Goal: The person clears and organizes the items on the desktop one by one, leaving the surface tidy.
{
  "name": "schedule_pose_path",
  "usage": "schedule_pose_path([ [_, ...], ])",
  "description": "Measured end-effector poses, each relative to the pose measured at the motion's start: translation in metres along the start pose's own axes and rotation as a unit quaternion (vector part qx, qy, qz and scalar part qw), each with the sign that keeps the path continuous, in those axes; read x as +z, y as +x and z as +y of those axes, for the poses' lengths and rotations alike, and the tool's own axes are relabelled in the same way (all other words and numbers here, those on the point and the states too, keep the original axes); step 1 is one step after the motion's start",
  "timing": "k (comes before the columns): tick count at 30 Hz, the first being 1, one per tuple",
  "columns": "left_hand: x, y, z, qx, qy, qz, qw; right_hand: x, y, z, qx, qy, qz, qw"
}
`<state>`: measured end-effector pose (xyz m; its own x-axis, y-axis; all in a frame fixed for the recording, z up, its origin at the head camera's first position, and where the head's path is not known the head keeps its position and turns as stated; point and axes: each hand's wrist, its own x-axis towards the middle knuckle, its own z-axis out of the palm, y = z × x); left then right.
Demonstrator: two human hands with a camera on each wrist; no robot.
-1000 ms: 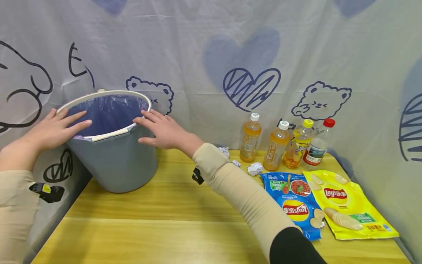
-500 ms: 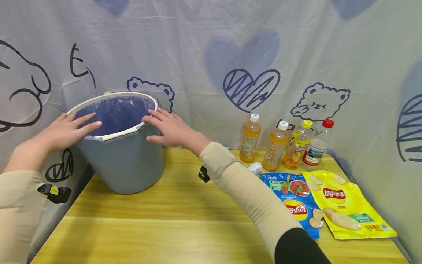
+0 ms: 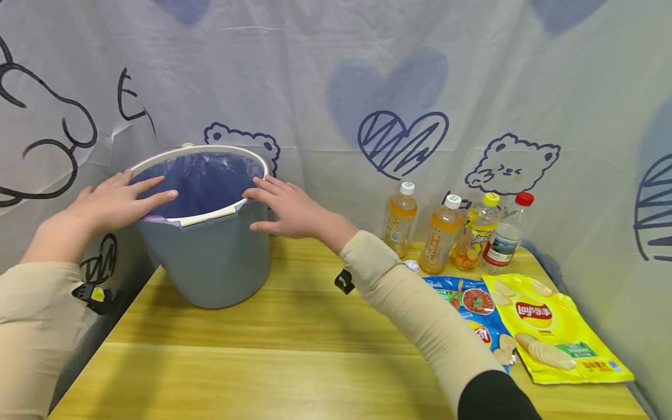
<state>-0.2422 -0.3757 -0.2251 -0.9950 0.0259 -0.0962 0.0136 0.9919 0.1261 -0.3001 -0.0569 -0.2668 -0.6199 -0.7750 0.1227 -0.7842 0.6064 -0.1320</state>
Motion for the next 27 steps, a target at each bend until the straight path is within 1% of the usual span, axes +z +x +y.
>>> schedule_pose_path([
  [6,-0.001,0.008,0.000,0.000,-0.002,-0.002,1.0000,0.001,-0.004,0.001,-0.009,0.004,0.002,0.9999],
  [12,-0.001,0.013,0.000,0.005,0.011,0.007,0.9999,0.003,-0.007,0.003,-0.017,0.007,0.006,0.9998],
  [20,-0.001,0.007,0.006,-0.006,0.012,0.006,0.9999,0.001,-0.010,0.003,-0.017,-0.003,0.009,0.9998],
  [27,0.001,-0.006,0.018,-0.013,0.009,-0.003,0.9999,-0.003,-0.016,0.005,-0.027,-0.003,0.028,0.9992],
])
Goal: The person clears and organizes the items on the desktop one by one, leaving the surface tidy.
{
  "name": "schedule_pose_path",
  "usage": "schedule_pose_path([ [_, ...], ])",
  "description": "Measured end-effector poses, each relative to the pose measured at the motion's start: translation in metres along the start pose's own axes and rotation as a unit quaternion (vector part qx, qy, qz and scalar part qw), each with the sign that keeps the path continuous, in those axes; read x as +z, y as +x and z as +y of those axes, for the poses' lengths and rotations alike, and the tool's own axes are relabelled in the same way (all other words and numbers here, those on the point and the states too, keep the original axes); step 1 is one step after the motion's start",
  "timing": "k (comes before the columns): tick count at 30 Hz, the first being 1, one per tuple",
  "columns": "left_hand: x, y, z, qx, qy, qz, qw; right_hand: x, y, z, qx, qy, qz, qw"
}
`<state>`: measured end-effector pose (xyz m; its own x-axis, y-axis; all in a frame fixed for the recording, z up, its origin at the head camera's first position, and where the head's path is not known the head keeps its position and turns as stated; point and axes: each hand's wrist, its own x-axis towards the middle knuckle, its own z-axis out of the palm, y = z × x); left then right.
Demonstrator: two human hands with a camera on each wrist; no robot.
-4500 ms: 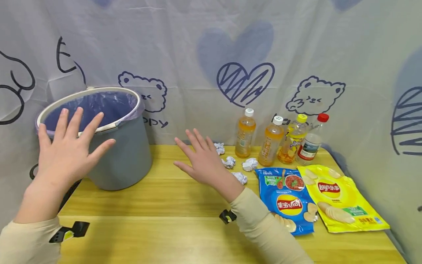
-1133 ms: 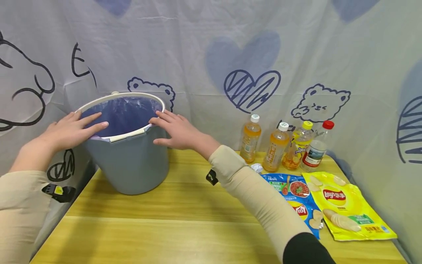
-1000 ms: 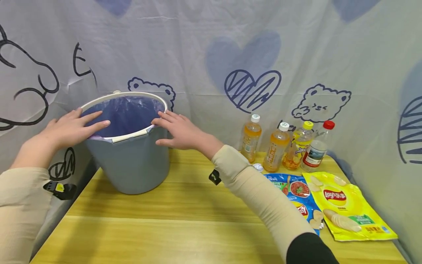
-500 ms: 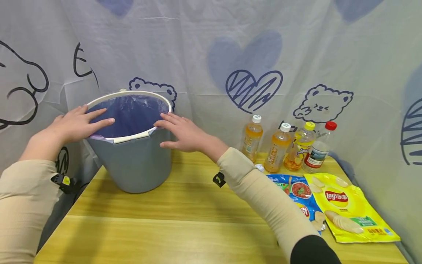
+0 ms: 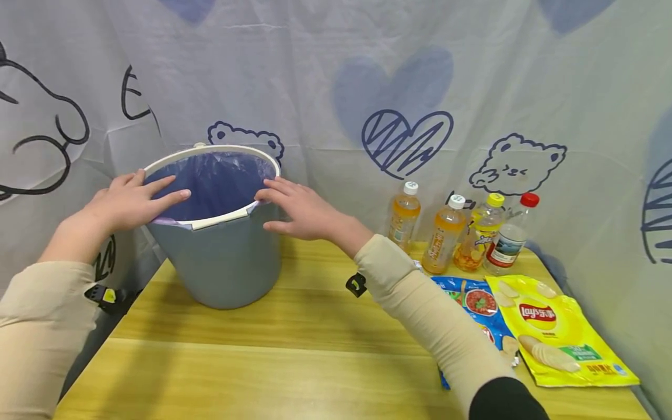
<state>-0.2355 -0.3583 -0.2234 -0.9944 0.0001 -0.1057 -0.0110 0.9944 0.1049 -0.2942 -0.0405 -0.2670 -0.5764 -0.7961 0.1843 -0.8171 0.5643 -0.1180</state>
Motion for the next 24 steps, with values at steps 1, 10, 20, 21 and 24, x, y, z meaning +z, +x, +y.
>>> schedule_pose_path([
  [1,0.001,-0.001,0.002,-0.001,-0.003,-0.002,1.0000,0.000,-0.002,0.001,-0.001,0.000,0.003,1.0000],
  [10,0.011,-0.017,0.031,-0.014,-0.024,-0.008,0.9996,-0.003,-0.026,0.014,-0.034,0.022,0.032,0.9987],
  [20,0.014,-0.028,0.064,-0.010,-0.032,-0.020,0.9992,-0.008,-0.063,0.025,-0.048,0.040,0.052,0.9967],
  [21,0.015,-0.029,0.066,-0.010,-0.033,-0.019,0.9992,-0.009,-0.067,0.026,-0.049,0.040,0.052,0.9967],
  [24,0.017,-0.031,0.074,-0.007,-0.035,-0.015,0.9992,-0.009,-0.077,0.028,-0.049,0.040,0.050,0.9968],
])
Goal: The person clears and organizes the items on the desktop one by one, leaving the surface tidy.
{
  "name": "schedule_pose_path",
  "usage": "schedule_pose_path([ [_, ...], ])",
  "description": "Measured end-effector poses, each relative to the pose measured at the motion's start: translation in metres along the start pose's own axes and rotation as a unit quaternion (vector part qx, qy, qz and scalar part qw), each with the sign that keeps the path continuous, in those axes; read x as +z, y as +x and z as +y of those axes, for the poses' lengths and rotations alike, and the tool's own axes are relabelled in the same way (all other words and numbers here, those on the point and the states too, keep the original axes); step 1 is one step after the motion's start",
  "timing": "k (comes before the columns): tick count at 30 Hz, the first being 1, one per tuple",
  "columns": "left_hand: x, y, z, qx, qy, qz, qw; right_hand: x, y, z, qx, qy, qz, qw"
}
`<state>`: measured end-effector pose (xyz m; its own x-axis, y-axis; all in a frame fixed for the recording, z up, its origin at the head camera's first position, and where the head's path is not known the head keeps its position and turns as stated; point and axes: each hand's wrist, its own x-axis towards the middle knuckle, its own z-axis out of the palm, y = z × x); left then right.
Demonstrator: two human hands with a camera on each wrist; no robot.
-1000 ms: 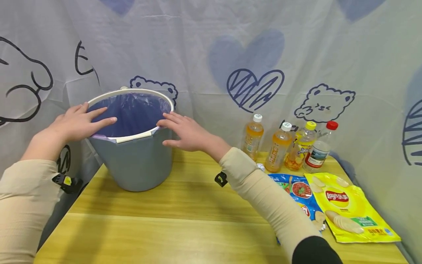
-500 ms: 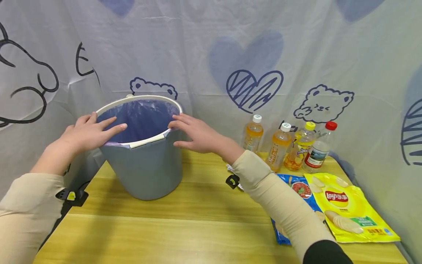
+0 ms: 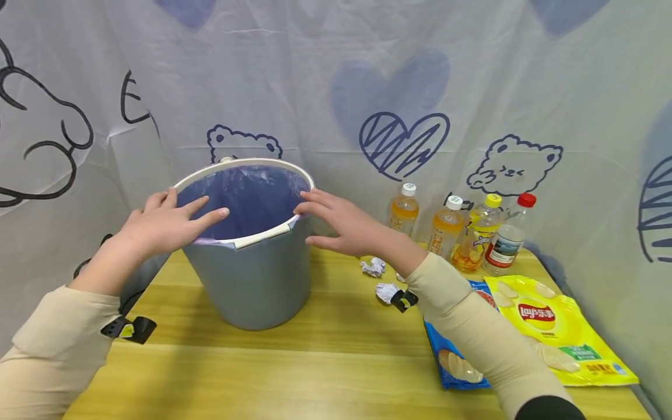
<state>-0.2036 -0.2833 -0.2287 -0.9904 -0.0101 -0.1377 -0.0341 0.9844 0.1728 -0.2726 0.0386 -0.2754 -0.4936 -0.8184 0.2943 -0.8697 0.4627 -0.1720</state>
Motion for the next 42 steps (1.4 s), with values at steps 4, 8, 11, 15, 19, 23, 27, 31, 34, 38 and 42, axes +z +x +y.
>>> schedule_pose_path([
  [4,0.002,0.000,0.008,0.004,0.005,0.003,1.0000,-0.003,-0.012,0.001,0.000,0.002,0.002,1.0000],
  [8,0.003,0.003,0.013,0.007,0.007,0.000,1.0000,-0.005,-0.020,0.002,0.003,0.002,0.006,1.0000],
  [11,0.003,0.005,0.015,0.012,0.006,-0.004,0.9999,-0.004,-0.024,0.003,0.007,0.000,0.008,0.9999],
  [15,0.001,0.008,0.015,0.021,0.003,-0.007,0.9998,-0.003,-0.025,0.002,0.006,-0.002,0.015,0.9999],
  [19,-0.002,0.013,0.013,0.026,0.001,-0.005,0.9996,-0.001,-0.026,0.002,0.007,0.002,0.023,0.9997],
  [23,-0.004,0.020,0.010,0.028,0.000,-0.001,0.9996,0.001,-0.027,0.001,0.012,0.016,0.034,0.9992],
  [27,-0.003,0.026,0.004,0.029,-0.009,0.002,0.9995,0.006,-0.031,0.001,0.018,0.027,0.051,0.9982],
  [31,0.001,0.028,0.000,0.033,-0.020,0.005,0.9992,0.010,-0.040,0.001,0.043,0.064,0.069,0.9946],
  [34,0.002,0.028,-0.001,0.037,-0.027,0.009,0.9989,0.012,-0.048,0.002,0.066,0.110,0.097,0.9870],
  [38,0.004,0.029,0.000,0.037,-0.032,0.014,0.9987,0.018,-0.060,0.004,0.092,0.163,0.148,0.9711],
  [42,0.005,0.029,0.000,0.035,-0.030,0.019,0.9988,0.034,-0.075,0.006,0.126,0.201,0.207,0.9492],
])
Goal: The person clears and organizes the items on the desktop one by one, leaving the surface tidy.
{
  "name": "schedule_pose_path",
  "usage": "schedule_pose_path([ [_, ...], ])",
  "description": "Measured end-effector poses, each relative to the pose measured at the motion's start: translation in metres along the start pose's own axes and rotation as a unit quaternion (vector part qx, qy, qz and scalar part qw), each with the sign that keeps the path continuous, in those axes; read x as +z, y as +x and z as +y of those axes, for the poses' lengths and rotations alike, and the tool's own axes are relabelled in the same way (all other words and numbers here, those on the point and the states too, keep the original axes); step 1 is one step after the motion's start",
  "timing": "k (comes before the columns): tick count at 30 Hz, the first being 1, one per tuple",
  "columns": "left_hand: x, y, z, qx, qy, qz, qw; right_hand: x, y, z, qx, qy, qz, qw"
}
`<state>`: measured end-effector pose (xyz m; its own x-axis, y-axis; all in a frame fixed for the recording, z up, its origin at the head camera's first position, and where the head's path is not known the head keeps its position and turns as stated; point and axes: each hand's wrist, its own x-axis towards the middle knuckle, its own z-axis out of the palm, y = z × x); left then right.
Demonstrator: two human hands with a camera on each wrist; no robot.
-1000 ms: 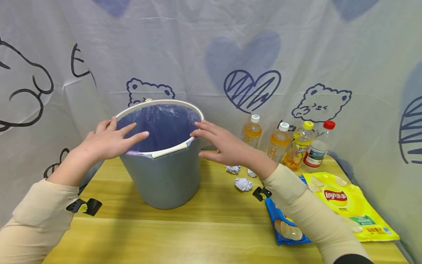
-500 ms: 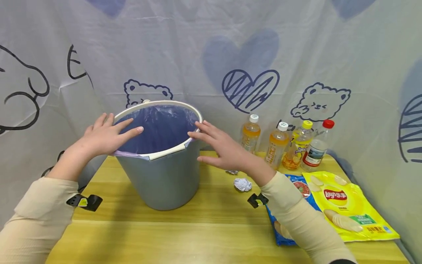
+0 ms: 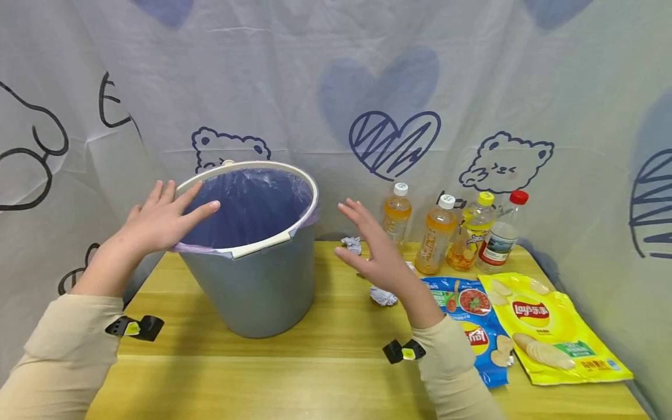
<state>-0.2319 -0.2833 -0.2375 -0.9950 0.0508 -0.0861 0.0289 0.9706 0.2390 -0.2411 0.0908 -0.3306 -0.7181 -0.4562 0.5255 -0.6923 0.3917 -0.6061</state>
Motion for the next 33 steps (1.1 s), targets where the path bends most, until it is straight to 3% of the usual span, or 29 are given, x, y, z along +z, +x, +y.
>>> schedule_pose_path([
  [5,0.002,0.000,0.000,0.000,0.002,0.006,1.0000,0.012,-0.024,0.017,0.054,0.037,0.087,0.9940],
  [15,0.002,0.000,0.000,0.003,0.005,0.002,1.0000,0.031,-0.051,0.047,0.118,0.036,0.226,0.9665],
  [19,0.002,0.000,0.000,0.003,0.005,0.002,1.0000,0.036,-0.062,0.059,0.149,0.011,0.235,0.9605],
  [27,0.002,0.000,0.001,0.007,0.003,0.001,1.0000,0.039,-0.081,0.075,0.229,-0.027,0.203,0.9515],
  [33,0.002,0.001,0.000,0.008,0.001,-0.001,1.0000,0.041,-0.087,0.089,0.252,-0.040,0.193,0.9475],
])
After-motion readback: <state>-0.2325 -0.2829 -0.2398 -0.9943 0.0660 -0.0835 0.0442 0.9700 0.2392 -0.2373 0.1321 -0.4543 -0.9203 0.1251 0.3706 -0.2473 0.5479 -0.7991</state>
